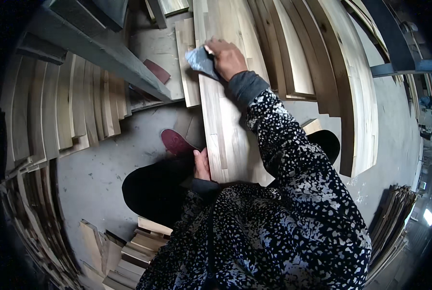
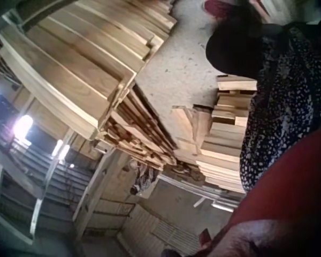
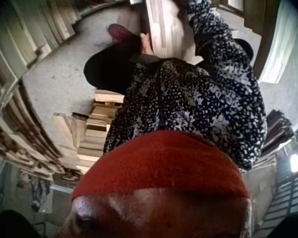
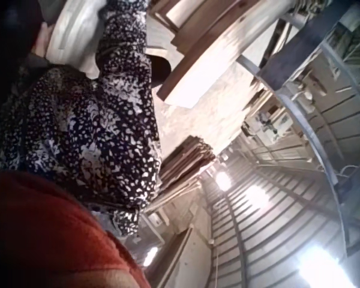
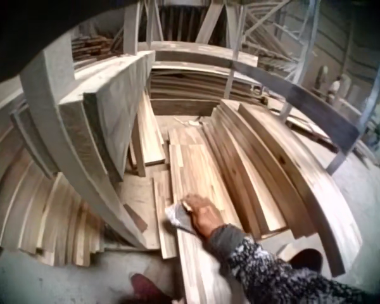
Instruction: Sanding wood planks manually using sandpaper in a manufacturing facility.
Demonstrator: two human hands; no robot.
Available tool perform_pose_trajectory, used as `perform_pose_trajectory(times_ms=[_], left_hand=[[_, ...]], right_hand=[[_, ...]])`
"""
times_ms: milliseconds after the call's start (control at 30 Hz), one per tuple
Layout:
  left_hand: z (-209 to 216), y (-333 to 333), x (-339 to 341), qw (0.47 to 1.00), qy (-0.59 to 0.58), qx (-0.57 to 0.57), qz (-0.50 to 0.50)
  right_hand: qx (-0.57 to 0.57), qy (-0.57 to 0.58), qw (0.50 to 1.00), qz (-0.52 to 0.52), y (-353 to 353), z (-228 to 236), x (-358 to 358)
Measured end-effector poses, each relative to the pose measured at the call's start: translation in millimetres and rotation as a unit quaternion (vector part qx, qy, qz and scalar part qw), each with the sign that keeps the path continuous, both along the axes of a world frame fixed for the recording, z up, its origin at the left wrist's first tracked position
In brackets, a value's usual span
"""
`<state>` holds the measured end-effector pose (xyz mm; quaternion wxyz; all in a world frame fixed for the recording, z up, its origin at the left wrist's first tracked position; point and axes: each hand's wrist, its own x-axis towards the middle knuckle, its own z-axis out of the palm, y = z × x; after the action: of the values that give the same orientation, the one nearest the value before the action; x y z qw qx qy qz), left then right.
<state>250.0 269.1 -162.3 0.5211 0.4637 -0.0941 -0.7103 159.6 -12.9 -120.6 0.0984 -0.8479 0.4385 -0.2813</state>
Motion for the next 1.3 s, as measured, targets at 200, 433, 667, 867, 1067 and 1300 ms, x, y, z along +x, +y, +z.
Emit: perform_pose_trajectory(times_ms=[200,433,667,867,1067,1300], left_hand=[[5.6,-3.5,12.5,0.999,-0.018,0.037,0.007],[-26.5,-1.0,6.6,0.998,-0.068,-0.011,-0.003],[8.1,-10.5,6.8,0.995,-0.085,0.052,0.025],[-106.5,19.5,-14.5,0.965,-0.245,0.092,-0.007],[-36.4,15.0,9.6,0.949,-0.288,0.09,-0.096],[-13.0,-17.2,6.8,0.94,-0.322,0.09,-0.06]], right_hand=[[-0.15,-0.135,0.978,-0.05,38.6,78.0,7.4],[0.074,0.086,0.991,0.066,104.2,16.5,12.2],[-0.01,0.107,0.994,0.034,-36.5,-10.9,42.7],[-0.063,0.171,0.982,-0.046,-190.8,-15.6,54.4],[-0.022,0.173,0.98,-0.093,-222.4,-7.2,47.0],[0.051,0.126,0.988,-0.068,-109.2,-26.5,-20.2]])
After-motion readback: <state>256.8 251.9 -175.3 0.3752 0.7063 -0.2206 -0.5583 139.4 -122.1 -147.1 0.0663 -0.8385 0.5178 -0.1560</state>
